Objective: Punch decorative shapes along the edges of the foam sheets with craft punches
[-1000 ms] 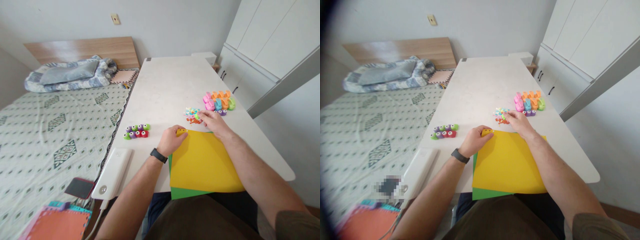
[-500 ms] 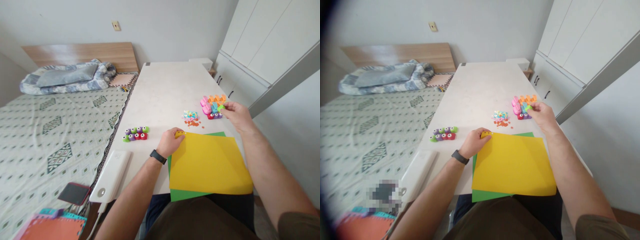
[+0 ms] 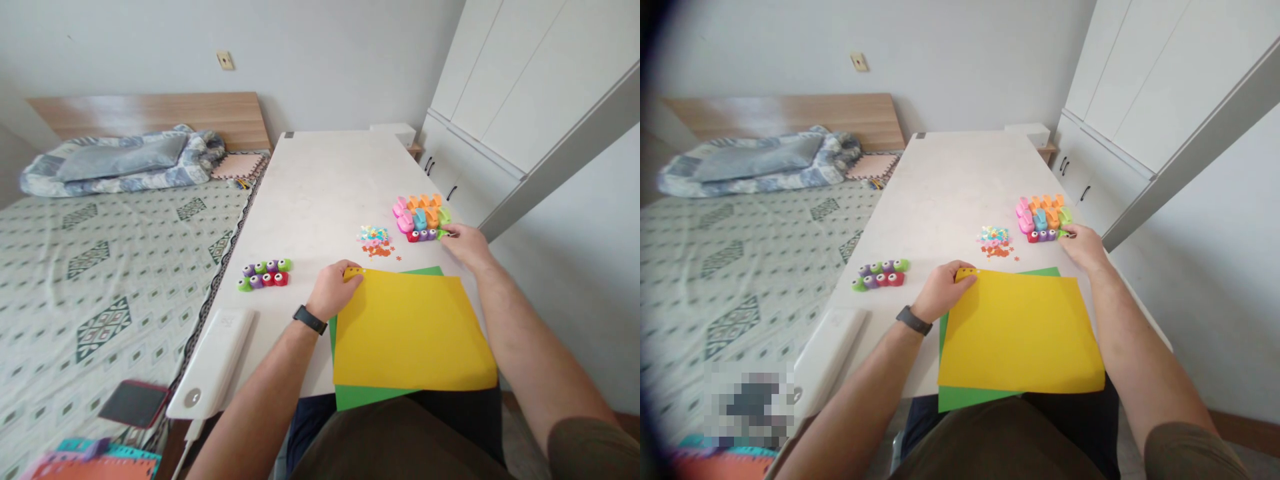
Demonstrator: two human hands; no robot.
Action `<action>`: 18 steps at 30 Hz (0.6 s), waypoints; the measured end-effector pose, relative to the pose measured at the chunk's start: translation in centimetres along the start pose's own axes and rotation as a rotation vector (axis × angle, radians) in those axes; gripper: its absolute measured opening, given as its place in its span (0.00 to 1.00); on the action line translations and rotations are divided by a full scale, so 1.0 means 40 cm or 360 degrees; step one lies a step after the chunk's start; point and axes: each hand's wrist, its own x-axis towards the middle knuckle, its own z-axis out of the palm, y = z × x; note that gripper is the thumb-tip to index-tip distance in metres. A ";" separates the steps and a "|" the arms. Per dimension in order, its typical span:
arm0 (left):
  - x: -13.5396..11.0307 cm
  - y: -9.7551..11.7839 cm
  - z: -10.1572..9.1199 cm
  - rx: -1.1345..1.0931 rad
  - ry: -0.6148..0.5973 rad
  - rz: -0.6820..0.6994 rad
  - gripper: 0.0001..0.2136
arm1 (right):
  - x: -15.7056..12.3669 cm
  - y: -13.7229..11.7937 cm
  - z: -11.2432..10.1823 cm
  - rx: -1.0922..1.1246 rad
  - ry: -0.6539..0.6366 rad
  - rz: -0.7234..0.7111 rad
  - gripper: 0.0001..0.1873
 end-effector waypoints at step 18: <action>-0.003 0.007 -0.003 0.0019 -0.0015 -0.0003 0.11 | -0.011 -0.023 0.020 0.0275 0.0163 0.0102 0.23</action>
